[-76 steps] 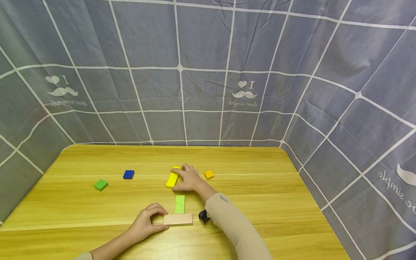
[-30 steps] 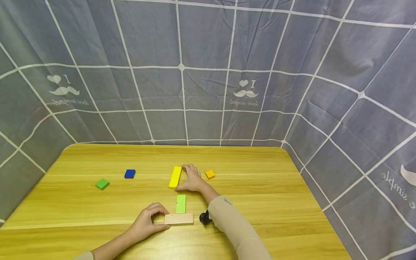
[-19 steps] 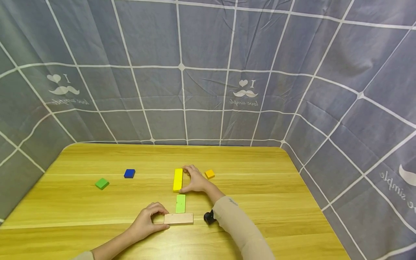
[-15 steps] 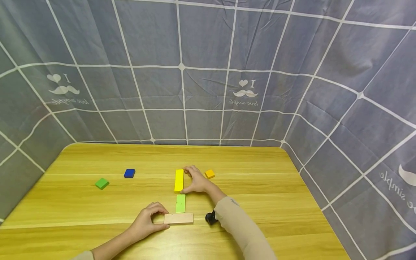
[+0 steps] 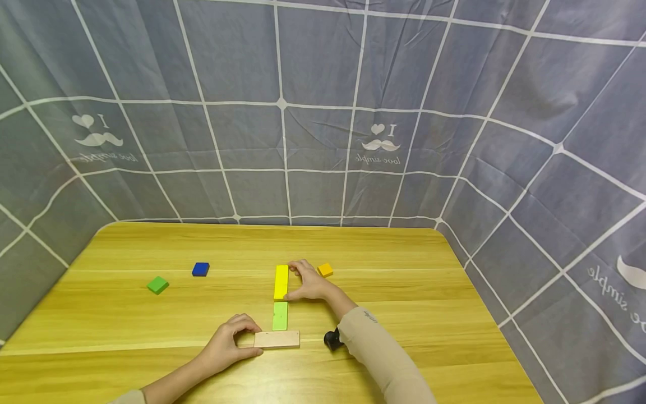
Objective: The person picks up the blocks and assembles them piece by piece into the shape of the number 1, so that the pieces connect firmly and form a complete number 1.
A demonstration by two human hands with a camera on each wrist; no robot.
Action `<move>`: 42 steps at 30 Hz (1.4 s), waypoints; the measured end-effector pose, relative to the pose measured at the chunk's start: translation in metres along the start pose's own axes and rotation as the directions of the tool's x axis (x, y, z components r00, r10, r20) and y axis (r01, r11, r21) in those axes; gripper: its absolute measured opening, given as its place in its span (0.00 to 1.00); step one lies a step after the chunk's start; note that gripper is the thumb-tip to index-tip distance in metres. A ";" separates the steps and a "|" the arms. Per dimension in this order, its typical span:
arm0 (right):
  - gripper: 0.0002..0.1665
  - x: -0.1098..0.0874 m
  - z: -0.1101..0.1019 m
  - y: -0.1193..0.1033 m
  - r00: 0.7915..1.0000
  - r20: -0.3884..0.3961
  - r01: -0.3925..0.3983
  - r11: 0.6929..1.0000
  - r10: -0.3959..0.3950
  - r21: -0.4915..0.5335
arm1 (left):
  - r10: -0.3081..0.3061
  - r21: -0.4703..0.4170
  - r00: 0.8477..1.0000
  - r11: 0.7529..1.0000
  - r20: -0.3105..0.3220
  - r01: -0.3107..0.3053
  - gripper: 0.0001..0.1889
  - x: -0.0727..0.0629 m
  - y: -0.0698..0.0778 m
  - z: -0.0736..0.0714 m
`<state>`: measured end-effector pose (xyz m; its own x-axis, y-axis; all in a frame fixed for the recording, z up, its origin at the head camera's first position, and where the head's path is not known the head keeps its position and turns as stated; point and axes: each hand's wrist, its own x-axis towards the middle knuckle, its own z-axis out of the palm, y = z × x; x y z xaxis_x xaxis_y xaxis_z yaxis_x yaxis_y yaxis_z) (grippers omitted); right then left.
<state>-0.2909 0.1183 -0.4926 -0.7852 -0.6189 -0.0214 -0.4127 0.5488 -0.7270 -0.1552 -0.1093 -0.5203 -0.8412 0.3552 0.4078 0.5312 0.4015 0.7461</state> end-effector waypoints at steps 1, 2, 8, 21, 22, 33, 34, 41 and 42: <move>0.48 0.000 0.000 0.000 1.000 0.001 -0.004 1.000 0.004 0.001 | -0.002 0.000 1.000 1.000 0.000 0.002 0.16 0.000 0.000 0.000; 0.48 0.000 0.000 0.000 1.000 0.006 -0.012 1.000 0.012 0.000 | -0.003 -0.001 1.000 1.000 0.000 0.003 0.16 0.000 0.000 0.000; 0.44 -0.001 -0.001 -0.002 0.999 0.023 -0.049 0.998 0.048 0.043 | 0.008 -0.011 1.000 1.000 0.002 -0.008 0.15 0.000 0.001 -0.001; 0.41 0.001 0.001 0.000 0.998 -0.005 -0.064 0.991 0.065 0.119 | 0.001 -0.017 1.000 1.000 0.005 -0.001 0.15 0.000 0.001 -0.001; 0.41 0.001 0.001 0.000 0.998 -0.006 -0.059 0.991 0.060 0.122 | 0.000 -0.017 1.000 1.000 0.005 0.001 0.15 0.001 0.001 -0.001; 0.41 0.000 0.002 -0.002 0.998 -0.012 -0.067 0.991 0.069 0.118 | -0.012 -0.025 1.000 1.000 0.008 0.012 0.15 0.001 0.002 -0.002; 0.41 0.000 0.002 -0.002 0.997 -0.011 -0.068 0.991 0.070 0.116 | -0.012 -0.024 1.000 1.000 0.009 0.013 0.15 0.001 0.002 -0.002; 0.41 0.000 0.002 -0.003 0.997 -0.012 -0.070 0.992 0.072 0.102 | -0.013 -0.021 1.000 1.000 0.007 0.013 0.15 0.001 0.001 -0.002; 0.41 0.000 0.002 -0.003 0.997 -0.014 -0.069 0.993 0.070 0.101 | -0.010 -0.022 1.000 1.000 0.005 0.010 0.15 0.001 0.002 -0.002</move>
<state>-0.2892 0.1156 -0.4916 -0.8186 -0.5709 -0.0629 -0.3093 0.5305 -0.7893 -0.1552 -0.1103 -0.5177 -0.8460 0.3557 0.3972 0.5201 0.3867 0.7615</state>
